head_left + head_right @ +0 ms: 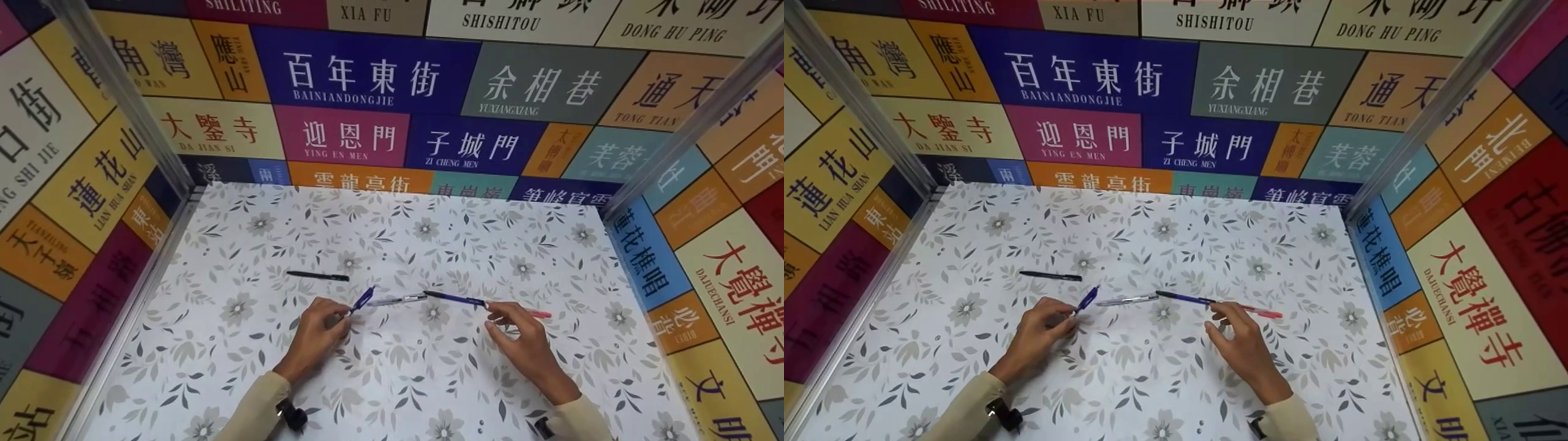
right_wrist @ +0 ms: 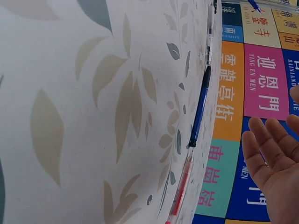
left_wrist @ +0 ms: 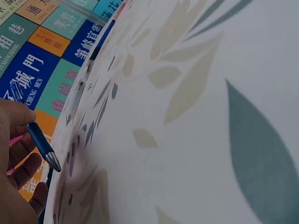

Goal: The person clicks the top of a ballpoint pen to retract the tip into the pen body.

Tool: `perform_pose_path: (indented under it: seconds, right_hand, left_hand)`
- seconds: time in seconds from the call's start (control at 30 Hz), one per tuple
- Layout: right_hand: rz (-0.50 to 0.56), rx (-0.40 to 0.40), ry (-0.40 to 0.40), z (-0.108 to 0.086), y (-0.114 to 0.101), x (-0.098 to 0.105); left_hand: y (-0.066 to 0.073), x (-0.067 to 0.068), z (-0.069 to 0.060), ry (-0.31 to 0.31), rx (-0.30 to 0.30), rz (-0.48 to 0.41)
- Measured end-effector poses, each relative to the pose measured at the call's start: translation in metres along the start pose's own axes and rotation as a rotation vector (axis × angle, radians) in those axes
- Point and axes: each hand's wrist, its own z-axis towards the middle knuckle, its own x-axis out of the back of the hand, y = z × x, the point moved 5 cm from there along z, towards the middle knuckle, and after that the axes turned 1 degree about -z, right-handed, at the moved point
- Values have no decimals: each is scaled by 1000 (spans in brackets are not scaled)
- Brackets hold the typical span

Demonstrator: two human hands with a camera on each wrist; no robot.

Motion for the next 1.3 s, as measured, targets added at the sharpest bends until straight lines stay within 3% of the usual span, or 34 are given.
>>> perform_pose_path:
  seconds: [0.17, 0.37, 0.63, 0.8, 1.07, 1.3]
  right_hand:
    - [-8, 14, 5, -1, 1, 1]
    - [-14, -7, -10, -2, 4, 2]
    - [-9, 64, 14, -4, 5, 5]
    - [-2, 51, 7, -5, 11, 8]
    - [6, 33, 6, -9, 18, 12]
    - [6, 8, 16, -12, 19, 13]
  left_hand:
    - [-5, 7, -1, 21, -8, 74]
    - [-10, 11, -4, 23, 29, 61]
    - [-16, 17, -4, -1, 74, 70]
    - [-18, 22, -3, -10, 22, 130]
    - [-20, 27, -3, -63, 13, 249]
    - [-24, 30, 0, -64, -82, 333]
